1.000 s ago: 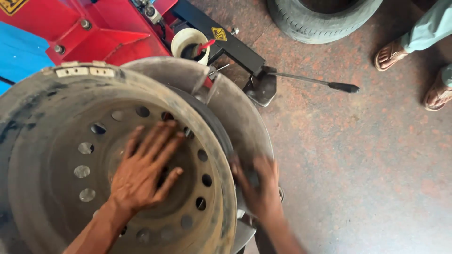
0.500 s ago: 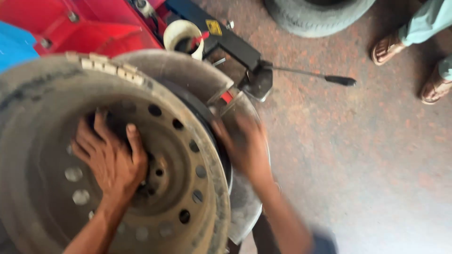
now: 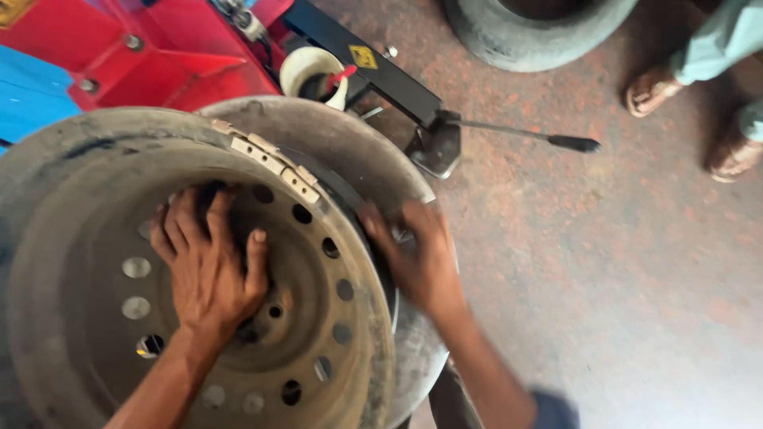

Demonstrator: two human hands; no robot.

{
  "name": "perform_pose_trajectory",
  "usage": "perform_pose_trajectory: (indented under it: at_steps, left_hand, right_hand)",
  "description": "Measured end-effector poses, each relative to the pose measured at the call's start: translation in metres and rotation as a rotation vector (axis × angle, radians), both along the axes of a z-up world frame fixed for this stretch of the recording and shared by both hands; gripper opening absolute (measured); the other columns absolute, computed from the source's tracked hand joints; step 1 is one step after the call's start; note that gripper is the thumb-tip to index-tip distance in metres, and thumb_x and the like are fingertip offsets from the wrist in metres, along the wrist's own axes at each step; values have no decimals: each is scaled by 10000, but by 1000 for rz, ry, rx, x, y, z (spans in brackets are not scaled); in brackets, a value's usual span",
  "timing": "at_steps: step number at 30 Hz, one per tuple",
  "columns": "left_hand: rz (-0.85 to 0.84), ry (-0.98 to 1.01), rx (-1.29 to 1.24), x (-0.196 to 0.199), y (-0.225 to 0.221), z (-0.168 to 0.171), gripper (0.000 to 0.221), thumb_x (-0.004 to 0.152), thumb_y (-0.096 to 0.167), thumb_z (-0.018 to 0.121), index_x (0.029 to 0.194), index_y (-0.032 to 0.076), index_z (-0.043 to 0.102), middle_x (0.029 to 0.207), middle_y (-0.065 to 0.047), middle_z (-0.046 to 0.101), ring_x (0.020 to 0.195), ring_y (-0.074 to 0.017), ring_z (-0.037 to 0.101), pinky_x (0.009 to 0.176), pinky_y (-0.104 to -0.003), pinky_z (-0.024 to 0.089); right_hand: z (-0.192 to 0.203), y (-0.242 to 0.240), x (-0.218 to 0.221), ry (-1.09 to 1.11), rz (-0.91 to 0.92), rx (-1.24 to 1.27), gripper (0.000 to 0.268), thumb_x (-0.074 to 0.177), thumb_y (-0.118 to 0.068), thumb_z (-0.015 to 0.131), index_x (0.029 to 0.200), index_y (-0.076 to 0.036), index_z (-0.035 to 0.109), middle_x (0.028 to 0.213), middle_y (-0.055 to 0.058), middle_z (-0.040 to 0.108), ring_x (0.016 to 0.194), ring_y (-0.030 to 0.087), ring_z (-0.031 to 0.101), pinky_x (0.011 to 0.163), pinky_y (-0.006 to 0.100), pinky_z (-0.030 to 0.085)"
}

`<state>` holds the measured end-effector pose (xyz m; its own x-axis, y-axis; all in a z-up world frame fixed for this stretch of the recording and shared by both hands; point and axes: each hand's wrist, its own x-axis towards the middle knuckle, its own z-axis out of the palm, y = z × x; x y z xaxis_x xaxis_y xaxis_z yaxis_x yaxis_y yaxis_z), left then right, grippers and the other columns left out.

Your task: Removing a tire from a wheel rim using a tire changer machine and a tire lever.

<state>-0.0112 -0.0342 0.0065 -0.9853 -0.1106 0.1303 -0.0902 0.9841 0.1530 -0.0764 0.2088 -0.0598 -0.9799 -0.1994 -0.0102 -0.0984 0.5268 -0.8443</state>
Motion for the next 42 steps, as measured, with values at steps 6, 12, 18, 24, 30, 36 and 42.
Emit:
perform_pose_trajectory:
  at_steps: [6,12,18,24,30,36,42]
  left_hand:
    - [-87,-39,-17,-3,-5,-5,595,1019,368,534,1497,20,469,1516,-325,373,1447,-506,316,1230,-660,181]
    - [-146,-28,-25,-4,1,0,594,1022,347,529,1509,11,472,1525,-328,381,1419,-521,344,1222,-660,198]
    - [-168,-27,-2,-2,0,-2,573,1074,350,500,1515,-13,466,1547,-345,390,1396,-546,369,1189,-658,241]
    - [-159,-30,-19,-1,1,-4,506,1143,356,497,1504,2,470,1507,-317,390,1391,-506,364,1200,-619,239]
    - [-164,-26,-23,-3,0,-6,552,1080,344,505,1512,1,491,1539,-319,371,1427,-535,347,1196,-655,236]
    - [-157,-42,-45,1,-6,-8,576,1044,340,523,1497,-14,494,1530,-328,365,1419,-540,335,1188,-660,230]
    - [-151,-37,5,-3,3,2,510,1082,322,526,1494,22,504,1536,-307,393,1452,-520,363,1228,-640,253]
  right_hand:
    - [4,30,172,-509,-390,-138,132,837,-137,822,903,-34,771,693,69,743,627,135,620,599,270,484]
    - [36,-16,162,-578,-618,-410,297,909,-113,802,738,10,593,623,70,539,579,103,416,529,301,352]
    - [79,-9,94,-241,-402,-354,313,884,-101,779,806,8,495,677,119,503,646,127,458,551,317,407]
    - [74,-8,114,-527,-435,-318,309,932,-126,750,793,16,513,606,136,524,572,172,415,510,350,396]
    - [65,-10,99,-338,-437,-326,199,887,-96,743,856,11,579,709,124,604,608,205,571,571,345,493]
    - [37,-3,176,-213,-386,-234,198,770,-58,794,856,-3,624,724,135,644,684,164,665,613,310,540]
    - [35,18,168,-550,-502,-310,92,886,-94,743,841,-25,703,638,50,724,566,87,604,579,270,473]
